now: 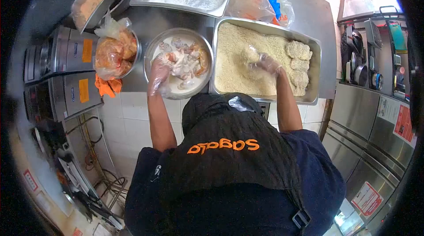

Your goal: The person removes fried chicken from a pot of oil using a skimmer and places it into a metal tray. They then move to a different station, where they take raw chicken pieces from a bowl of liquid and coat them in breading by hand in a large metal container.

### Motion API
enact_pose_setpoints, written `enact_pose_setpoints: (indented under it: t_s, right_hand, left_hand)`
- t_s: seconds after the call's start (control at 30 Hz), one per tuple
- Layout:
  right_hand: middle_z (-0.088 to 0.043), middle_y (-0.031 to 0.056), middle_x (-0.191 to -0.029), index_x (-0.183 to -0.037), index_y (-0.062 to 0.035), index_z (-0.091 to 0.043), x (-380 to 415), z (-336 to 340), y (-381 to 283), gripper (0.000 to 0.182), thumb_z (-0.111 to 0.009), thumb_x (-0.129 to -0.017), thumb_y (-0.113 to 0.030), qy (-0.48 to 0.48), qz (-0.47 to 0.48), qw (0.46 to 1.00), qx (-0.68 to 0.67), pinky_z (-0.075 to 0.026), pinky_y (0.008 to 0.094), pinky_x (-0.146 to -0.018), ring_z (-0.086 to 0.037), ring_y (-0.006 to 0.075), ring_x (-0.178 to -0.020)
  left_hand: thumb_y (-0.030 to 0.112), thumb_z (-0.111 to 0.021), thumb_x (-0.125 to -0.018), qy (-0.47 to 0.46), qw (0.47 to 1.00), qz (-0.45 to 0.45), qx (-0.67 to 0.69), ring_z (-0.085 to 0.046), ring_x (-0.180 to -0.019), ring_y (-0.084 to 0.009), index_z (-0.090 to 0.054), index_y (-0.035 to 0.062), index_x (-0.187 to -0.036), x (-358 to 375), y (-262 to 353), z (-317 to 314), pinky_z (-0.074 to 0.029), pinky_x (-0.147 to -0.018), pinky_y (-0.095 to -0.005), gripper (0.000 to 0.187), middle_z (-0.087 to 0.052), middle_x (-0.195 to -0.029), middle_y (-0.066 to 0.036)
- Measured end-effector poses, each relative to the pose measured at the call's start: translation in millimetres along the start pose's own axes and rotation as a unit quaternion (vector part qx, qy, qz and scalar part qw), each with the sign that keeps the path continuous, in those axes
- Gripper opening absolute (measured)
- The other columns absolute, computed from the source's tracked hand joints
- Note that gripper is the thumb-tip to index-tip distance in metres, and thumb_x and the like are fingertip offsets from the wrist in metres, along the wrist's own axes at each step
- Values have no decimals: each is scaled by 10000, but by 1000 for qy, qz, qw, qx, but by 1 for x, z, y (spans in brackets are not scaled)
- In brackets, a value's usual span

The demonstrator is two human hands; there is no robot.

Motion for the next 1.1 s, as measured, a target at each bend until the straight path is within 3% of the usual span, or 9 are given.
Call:
enact_pose_setpoints:
  t_s: [0.23, 0.3, 0.43, 0.5, 0.6, 0.7, 0.83, 1.03, 1.1]
  right_hand:
    - [-610, 136, -868, -1112, -68, -545, 19, 30, -7, 425, -636, -722, -210, 221, 163, 961, -17, -458, 322, -710, -570, 226, -766]
    - [-621, 132, -903, -1127, -73, -535, 15, 16, 13, 423, -618, -734, -205, 277, 246, 904, 213, -462, 325, -714, -585, 226, -784]
    - [-545, 171, -1110, -1111, -106, -548, 19, -16, 58, 374, -492, -803, -311, 29, -71, 963, 259, -397, 345, -894, -515, 287, -1044]
    - [-409, 181, -1280, -1182, -111, -509, 59, -14, 33, 535, -417, -829, -502, -128, -261, 948, 127, -348, 310, -961, -410, 269, -1178]
    - [-312, 171, -1355, -1251, -150, -453, 55, -38, 45, 680, -339, -803, -648, -130, -22, 990, 48, -257, 350, -1030, -285, 268, -1267]
    - [-262, 122, -1393, -1298, -205, -390, 20, -66, 40, 708, -293, -791, -689, -177, -57, 949, -256, -148, 424, -1061, -192, 285, -1303]
    - [-241, 92, -1408, -1305, -217, -383, 10, -68, -26, 674, -297, -808, -663, -165, -110, 947, -251, -121, 482, -1050, -177, 310, -1303]
    - [-241, 120, -1404, -1300, -168, -384, -2, -75, -21, 637, -406, -808, -571, -130, 57, 913, -382, -178, 451, -1046, -128, 286, -1318]
    - [-277, 178, -1369, -1279, -161, -410, -3, -62, -16, 665, -481, -760, -570, -60, -94, 886, -451, -243, 445, -1014, -196, 290, -1289]
  left_hand:
    - [117, -541, -790, -22, 981, 132, 141, -579, -822, -181, -559, -9, -1058, -5, -23, -3, -449, -746, -289, 297, -604, -880, -76]
    - [155, -510, -825, -36, 925, 121, 358, -582, -849, -207, -506, -10, -1130, -12, -48, -4, -469, -775, -335, 347, -584, -967, -89]
    - [185, -503, -833, 27, 866, 175, 468, -579, -861, -216, -477, -1, -1164, -3, -36, -13, -484, -773, -373, 381, -563, -1017, -104]
    - [188, -504, -829, 22, 835, 262, 483, -576, -870, -215, -492, -7, -1142, 1, -34, -16, -486, -758, -380, 369, -569, -1004, -114]
    - [186, -503, -830, 12, 854, 251, 455, -577, -863, -219, -493, -13, -1137, 5, -34, -17, -488, -753, -374, 366, -570, -1006, -117]
    - [182, -501, -831, -9, 881, 233, 411, -579, -854, -225, -496, -21, -1128, 8, -31, -21, -491, -746, -365, 360, -571, -1008, -122]
    - [131, -507, -812, 55, 871, 224, 433, -583, -830, -225, -501, -24, -1115, 14, -29, -18, -498, -723, -334, 340, -570, -1001, -130]
    - [131, -522, -788, -42, 902, 127, 411, -560, -920, -235, -436, -19, -1200, 4, -50, -15, -489, -759, -344, 446, -548, -1065, -129]
    - [131, -523, -787, -42, 899, 124, 417, -560, -922, -236, -433, -19, -1202, 6, -47, -16, -488, -762, -343, 451, -546, -1068, -129]
Point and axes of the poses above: each hand's wrist, its own x-axis away from the middle knuckle, its own z-axis out of the back of the hand, y = z × x, the point moved 2 cm from there along -x, towards the middle knuckle
